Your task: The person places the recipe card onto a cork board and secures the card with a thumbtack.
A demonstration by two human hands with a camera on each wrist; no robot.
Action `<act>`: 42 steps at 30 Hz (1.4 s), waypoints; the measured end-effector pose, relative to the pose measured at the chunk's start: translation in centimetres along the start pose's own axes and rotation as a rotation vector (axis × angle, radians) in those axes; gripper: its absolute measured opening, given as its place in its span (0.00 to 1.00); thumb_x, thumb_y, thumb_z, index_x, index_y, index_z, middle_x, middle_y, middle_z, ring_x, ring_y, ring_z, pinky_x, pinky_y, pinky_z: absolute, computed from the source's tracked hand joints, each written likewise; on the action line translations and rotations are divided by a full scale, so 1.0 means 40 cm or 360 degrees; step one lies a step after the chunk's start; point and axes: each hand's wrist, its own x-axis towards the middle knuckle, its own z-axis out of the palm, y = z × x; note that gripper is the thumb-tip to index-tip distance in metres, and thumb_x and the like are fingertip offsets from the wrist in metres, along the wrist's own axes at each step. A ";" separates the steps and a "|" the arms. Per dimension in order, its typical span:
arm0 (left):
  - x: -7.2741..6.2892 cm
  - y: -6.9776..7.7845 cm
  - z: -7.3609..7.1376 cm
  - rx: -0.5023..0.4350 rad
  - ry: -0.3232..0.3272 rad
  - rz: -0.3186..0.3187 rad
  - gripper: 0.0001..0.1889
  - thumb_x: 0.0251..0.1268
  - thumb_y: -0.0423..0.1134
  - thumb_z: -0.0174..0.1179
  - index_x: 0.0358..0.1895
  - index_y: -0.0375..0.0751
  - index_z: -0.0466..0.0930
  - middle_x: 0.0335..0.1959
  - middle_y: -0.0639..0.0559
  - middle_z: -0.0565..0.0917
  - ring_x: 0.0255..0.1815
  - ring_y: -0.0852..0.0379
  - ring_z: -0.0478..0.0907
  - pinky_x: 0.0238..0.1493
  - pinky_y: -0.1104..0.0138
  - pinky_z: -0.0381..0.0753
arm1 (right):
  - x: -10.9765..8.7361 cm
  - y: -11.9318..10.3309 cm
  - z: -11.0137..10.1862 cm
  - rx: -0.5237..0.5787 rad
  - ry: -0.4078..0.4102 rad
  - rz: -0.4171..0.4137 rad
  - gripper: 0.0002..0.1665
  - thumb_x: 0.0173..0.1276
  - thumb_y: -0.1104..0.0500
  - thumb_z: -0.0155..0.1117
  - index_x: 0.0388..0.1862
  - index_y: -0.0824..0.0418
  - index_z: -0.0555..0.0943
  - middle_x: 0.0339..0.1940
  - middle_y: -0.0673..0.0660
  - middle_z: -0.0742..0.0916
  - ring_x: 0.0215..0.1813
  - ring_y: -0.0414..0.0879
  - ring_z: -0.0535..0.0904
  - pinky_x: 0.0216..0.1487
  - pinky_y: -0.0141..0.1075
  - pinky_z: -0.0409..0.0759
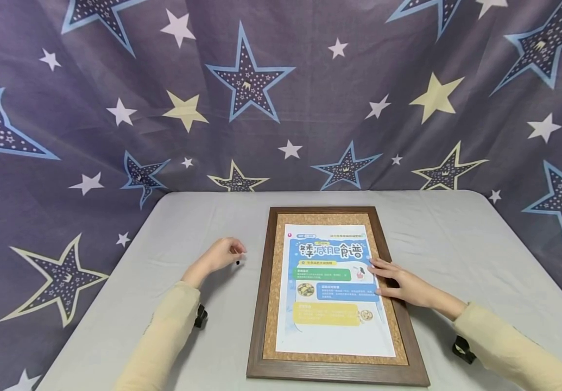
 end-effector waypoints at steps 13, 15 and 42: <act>-0.017 -0.027 0.002 0.0095 -0.0056 -0.0061 0.03 0.51 0.27 0.58 0.29 0.35 0.79 0.26 0.49 0.78 0.28 0.59 0.72 0.32 0.68 0.72 | 0.000 0.001 0.001 0.0002 -0.0005 -0.0006 0.33 0.59 0.54 0.60 0.58 0.72 0.67 0.62 0.70 0.65 0.62 0.68 0.56 0.55 0.58 0.57; -0.019 -0.029 0.003 0.0104 -0.0066 -0.0072 0.03 0.51 0.26 0.58 0.29 0.35 0.79 0.27 0.48 0.79 0.28 0.59 0.72 0.32 0.67 0.72 | 0.000 0.002 0.002 0.0002 -0.0007 -0.0005 0.33 0.59 0.54 0.60 0.58 0.72 0.67 0.62 0.70 0.65 0.62 0.68 0.56 0.55 0.58 0.56; -0.005 -0.026 0.019 0.0177 -0.0078 -0.0119 0.03 0.52 0.26 0.58 0.27 0.33 0.81 0.27 0.47 0.80 0.31 0.54 0.75 0.35 0.64 0.75 | -0.002 0.004 0.003 -0.0017 0.0016 -0.0008 0.32 0.59 0.54 0.61 0.58 0.71 0.68 0.62 0.70 0.66 0.62 0.68 0.57 0.55 0.57 0.58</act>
